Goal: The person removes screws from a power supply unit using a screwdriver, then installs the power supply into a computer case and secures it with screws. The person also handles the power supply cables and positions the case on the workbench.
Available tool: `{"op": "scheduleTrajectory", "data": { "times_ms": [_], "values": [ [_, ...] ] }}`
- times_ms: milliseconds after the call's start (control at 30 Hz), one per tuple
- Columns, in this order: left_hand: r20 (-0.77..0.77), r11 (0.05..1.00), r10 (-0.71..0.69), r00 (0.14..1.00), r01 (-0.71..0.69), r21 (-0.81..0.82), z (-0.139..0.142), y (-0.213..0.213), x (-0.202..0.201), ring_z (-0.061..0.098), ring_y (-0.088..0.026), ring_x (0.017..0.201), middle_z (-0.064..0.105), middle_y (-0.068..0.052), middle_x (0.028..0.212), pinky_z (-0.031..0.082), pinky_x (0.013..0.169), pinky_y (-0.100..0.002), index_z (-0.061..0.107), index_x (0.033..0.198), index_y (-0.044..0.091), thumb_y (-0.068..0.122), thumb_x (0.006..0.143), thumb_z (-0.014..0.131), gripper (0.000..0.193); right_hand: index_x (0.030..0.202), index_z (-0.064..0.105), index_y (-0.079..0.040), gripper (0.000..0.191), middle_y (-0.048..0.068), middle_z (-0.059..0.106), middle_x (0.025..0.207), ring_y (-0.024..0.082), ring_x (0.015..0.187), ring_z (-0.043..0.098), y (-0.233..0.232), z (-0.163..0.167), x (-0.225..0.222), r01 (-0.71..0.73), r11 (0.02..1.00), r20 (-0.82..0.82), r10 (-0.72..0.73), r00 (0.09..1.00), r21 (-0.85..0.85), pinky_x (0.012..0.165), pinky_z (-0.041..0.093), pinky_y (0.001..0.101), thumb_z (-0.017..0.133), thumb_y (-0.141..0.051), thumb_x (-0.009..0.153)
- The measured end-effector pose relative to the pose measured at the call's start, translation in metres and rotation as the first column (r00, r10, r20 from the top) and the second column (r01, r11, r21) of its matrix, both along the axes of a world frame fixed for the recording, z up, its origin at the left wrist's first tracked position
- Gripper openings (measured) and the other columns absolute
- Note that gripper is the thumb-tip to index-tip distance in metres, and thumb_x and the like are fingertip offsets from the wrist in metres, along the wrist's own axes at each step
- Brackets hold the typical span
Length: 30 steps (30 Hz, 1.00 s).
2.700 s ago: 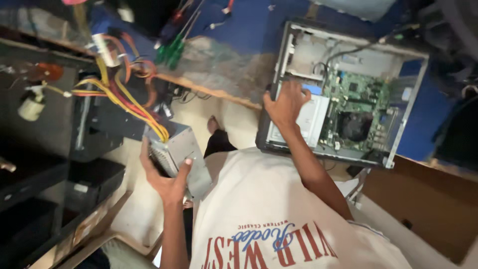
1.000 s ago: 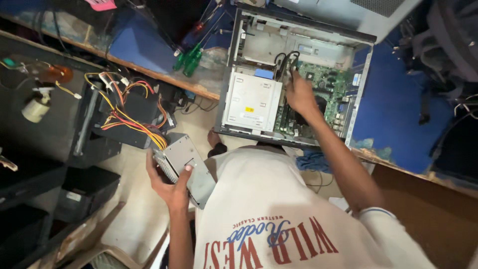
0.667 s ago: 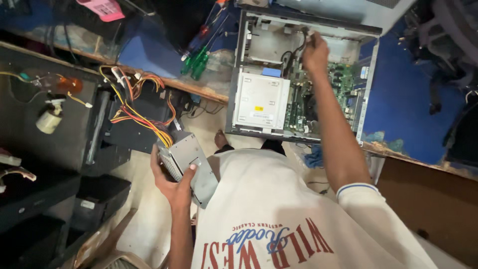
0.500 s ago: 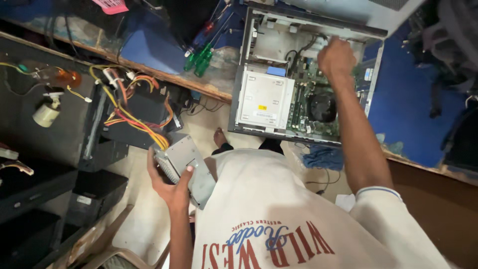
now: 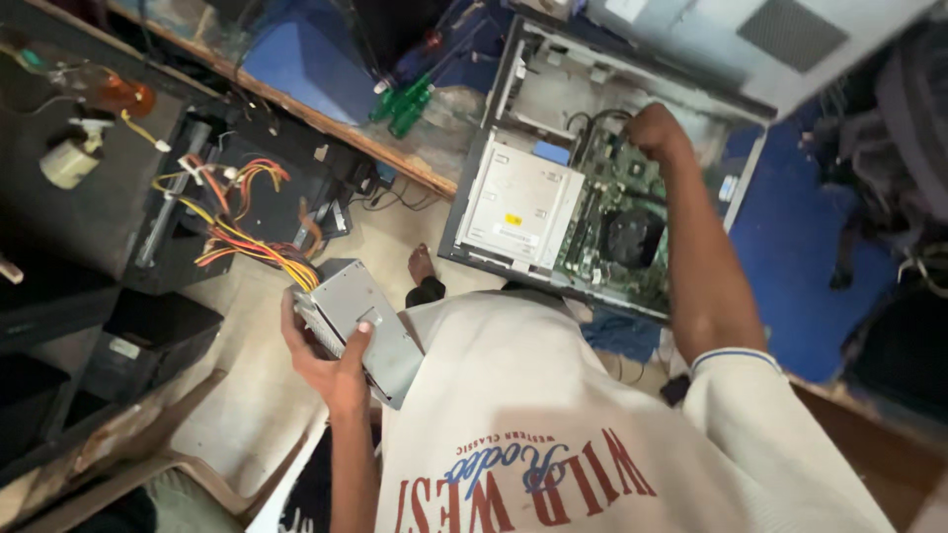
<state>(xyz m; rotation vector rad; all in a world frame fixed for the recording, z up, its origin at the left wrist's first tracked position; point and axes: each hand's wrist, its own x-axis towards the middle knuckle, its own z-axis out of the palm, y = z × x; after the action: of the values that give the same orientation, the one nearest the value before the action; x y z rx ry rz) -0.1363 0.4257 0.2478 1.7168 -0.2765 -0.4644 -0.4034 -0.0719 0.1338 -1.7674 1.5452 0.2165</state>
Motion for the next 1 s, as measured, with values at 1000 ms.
{"op": "scheduleTrajectory", "data": {
  "times_ms": [1000],
  "values": [
    [-0.032, 0.944, -0.308, 0.951, 0.301, -0.138, 0.001, -0.019, 0.071, 0.053, -0.030, 0.137, 0.049, -0.019, 0.152, 0.044, 0.116, -0.041, 0.036, 0.160, 0.003, 0.000, 0.072, 0.081, 0.098, 0.087, 0.071, -0.003, 0.015, 0.025, 0.073, 0.091, 0.046, 0.086, 0.073, 0.284, 0.029, -0.037, -0.356, 0.843, -0.421, 0.174, 0.890, -0.404, 0.073, 0.058, 0.0565, 0.059, -0.010, 0.085]
  ]
}}
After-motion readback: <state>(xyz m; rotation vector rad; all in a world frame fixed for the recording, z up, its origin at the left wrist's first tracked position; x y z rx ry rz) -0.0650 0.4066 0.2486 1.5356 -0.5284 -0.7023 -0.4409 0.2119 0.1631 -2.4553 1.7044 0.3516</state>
